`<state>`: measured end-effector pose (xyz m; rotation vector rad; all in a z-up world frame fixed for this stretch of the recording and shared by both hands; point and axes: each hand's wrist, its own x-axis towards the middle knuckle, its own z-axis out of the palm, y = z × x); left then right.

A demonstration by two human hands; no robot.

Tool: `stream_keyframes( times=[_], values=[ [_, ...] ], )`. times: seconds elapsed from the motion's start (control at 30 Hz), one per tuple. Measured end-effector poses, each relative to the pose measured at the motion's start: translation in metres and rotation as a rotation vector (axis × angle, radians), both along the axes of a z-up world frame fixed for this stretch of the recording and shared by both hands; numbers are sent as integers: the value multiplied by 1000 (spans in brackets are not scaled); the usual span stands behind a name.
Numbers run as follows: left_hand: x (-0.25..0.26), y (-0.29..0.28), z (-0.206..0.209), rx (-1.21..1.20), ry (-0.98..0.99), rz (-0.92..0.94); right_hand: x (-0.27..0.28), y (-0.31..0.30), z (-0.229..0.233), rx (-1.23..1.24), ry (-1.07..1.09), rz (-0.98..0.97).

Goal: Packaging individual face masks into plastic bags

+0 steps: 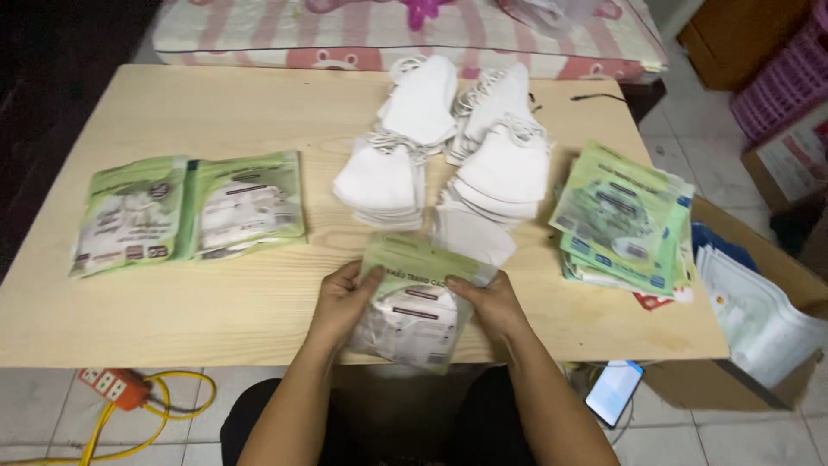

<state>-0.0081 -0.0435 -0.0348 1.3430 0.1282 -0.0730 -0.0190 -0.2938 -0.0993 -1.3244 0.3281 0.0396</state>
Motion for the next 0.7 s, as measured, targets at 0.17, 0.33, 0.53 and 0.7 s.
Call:
stream_keyframes(
  times=[0.17, 0.33, 0.53, 0.7],
  values=[
    [7, 5, -31, -115, 36, -28, -2, 11, 14, 59, -1, -11],
    [13, 18, -37, -111, 64, 1, -2, 4, 9, 77, -16, -57],
    [1, 16, -3, -41, 51, -275, 3, 4, 44, 212, -78, -194],
    [5, 27, -12, -50, 99, -201, 3, -1, 46, 262, -112, -257]
  ],
)
